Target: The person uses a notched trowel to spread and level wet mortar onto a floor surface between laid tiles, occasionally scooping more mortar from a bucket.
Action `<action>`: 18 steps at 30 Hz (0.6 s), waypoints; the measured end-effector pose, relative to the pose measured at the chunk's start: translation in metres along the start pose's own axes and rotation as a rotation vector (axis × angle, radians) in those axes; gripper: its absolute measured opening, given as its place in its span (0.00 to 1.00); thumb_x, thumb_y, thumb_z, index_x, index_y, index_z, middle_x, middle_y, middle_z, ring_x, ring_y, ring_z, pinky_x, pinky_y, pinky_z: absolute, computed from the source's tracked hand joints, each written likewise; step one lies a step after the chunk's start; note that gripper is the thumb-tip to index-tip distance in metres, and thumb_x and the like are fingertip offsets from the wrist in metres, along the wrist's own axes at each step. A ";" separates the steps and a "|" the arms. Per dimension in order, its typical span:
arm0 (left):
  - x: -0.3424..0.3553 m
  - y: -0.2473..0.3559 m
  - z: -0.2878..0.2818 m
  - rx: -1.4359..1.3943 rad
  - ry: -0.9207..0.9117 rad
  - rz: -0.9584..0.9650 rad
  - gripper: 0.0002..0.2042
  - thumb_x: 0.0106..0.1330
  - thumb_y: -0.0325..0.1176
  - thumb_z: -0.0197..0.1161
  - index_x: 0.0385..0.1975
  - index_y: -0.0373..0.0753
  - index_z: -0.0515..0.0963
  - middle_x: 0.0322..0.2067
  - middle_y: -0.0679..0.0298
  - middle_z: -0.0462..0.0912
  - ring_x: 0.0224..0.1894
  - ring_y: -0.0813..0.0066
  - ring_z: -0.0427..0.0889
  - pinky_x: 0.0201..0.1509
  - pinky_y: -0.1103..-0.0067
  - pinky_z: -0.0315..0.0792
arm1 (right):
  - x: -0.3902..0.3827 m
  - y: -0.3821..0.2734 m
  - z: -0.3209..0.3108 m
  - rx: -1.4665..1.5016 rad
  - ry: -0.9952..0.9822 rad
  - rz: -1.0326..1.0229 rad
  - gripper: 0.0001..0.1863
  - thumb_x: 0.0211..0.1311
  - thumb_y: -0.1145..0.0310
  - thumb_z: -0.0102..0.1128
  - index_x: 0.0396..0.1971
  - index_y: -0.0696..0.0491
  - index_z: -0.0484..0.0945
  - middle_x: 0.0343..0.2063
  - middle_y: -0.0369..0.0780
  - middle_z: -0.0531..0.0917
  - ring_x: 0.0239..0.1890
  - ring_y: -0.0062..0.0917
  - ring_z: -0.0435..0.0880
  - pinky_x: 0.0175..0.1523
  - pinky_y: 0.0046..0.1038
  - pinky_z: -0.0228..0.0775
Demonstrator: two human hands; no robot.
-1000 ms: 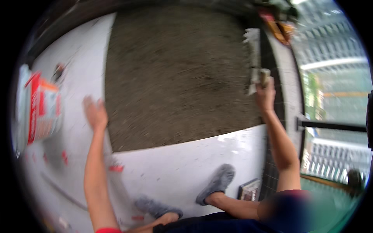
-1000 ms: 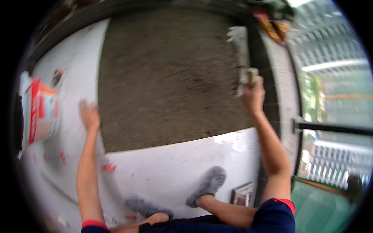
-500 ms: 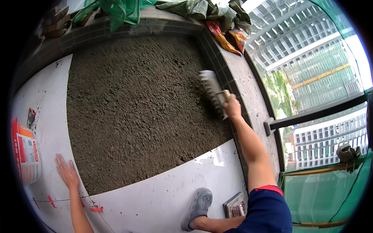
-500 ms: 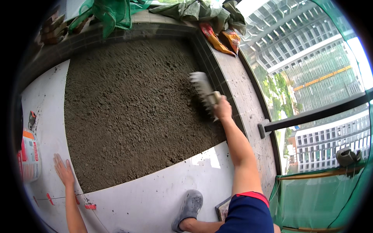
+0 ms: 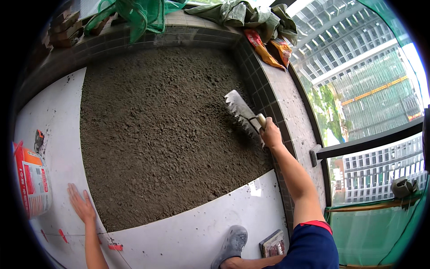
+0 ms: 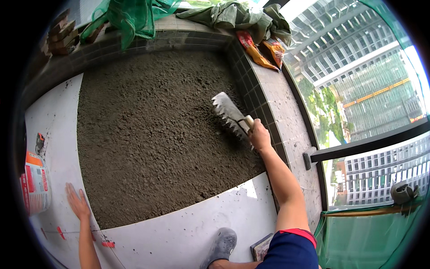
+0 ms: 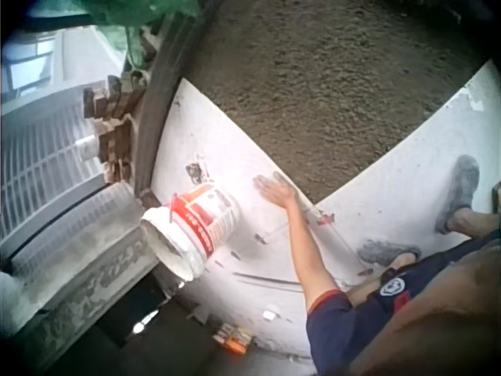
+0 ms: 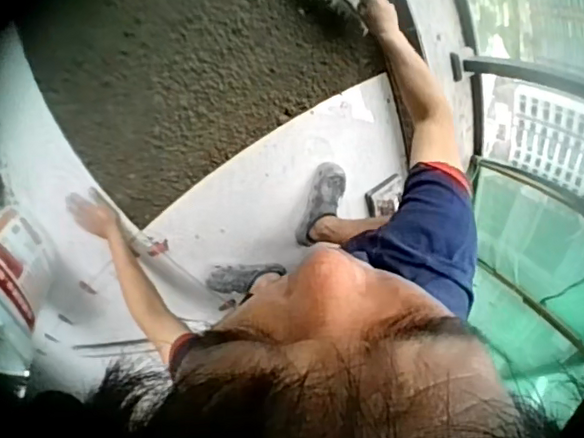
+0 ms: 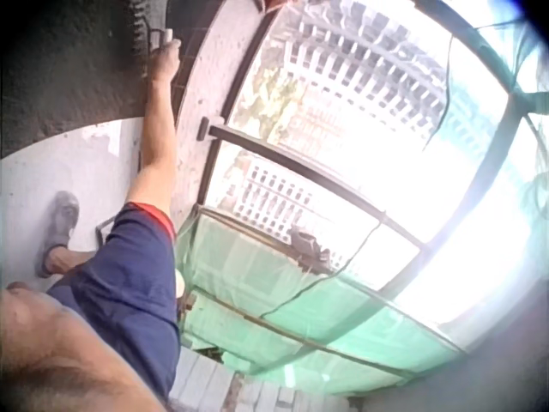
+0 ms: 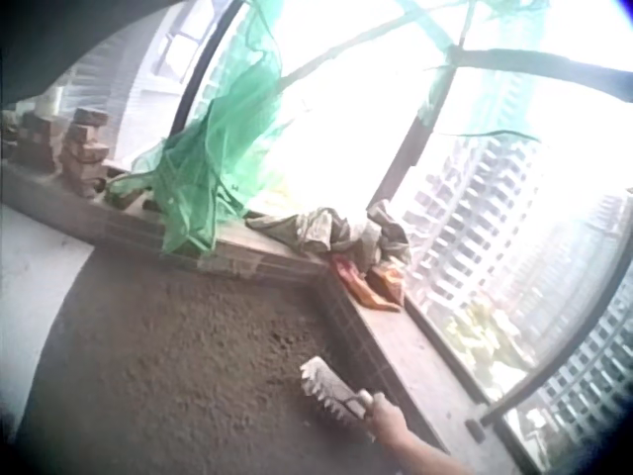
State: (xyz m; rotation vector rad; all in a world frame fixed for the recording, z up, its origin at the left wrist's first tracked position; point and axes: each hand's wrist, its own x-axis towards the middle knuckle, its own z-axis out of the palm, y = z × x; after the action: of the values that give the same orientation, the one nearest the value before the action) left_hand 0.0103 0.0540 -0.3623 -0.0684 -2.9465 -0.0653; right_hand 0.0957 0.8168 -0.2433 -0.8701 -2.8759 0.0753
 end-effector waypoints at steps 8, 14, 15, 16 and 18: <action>0.001 0.004 -0.001 -0.050 -0.001 -0.009 0.34 0.70 0.56 0.44 0.64 0.31 0.61 0.65 0.46 0.61 0.69 0.48 0.57 0.71 0.60 0.50 | -0.006 0.015 -0.004 -0.110 0.036 0.150 0.17 0.56 0.68 0.59 0.39 0.58 0.63 0.30 0.57 0.81 0.36 0.55 0.81 0.42 0.50 0.73; 0.001 0.005 -0.009 -0.073 -0.003 -0.042 0.35 0.70 0.57 0.44 0.64 0.30 0.61 0.65 0.46 0.61 0.69 0.49 0.56 0.71 0.60 0.49 | -0.021 0.024 -0.012 -0.112 0.032 0.008 0.16 0.55 0.69 0.58 0.38 0.58 0.62 0.30 0.58 0.80 0.35 0.55 0.81 0.40 0.51 0.73; 0.002 0.005 -0.006 -0.072 0.012 -0.042 0.35 0.70 0.57 0.44 0.64 0.30 0.61 0.65 0.46 0.61 0.69 0.49 0.56 0.71 0.60 0.49 | -0.016 0.021 -0.014 -0.096 0.083 0.224 0.16 0.55 0.70 0.58 0.38 0.57 0.62 0.29 0.58 0.80 0.34 0.55 0.81 0.40 0.51 0.73; 0.002 0.006 -0.004 -0.085 0.023 -0.037 0.35 0.70 0.56 0.44 0.64 0.31 0.62 0.65 0.46 0.61 0.69 0.48 0.56 0.71 0.60 0.49 | -0.016 0.019 -0.013 -0.118 0.100 0.171 0.16 0.55 0.70 0.58 0.39 0.58 0.62 0.29 0.58 0.80 0.34 0.55 0.81 0.40 0.51 0.73; -0.001 0.006 -0.004 -0.100 0.034 -0.025 0.34 0.70 0.56 0.44 0.64 0.31 0.62 0.65 0.46 0.61 0.69 0.48 0.56 0.71 0.60 0.49 | -0.021 0.003 -0.019 -0.097 0.043 0.075 0.17 0.54 0.71 0.59 0.40 0.58 0.63 0.30 0.58 0.81 0.36 0.55 0.81 0.42 0.51 0.73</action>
State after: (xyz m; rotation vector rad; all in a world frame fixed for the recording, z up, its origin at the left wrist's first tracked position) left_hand 0.0124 0.0601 -0.3587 -0.0443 -2.9086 -0.2149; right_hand 0.1176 0.8076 -0.2271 -0.9848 -2.8271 -0.0744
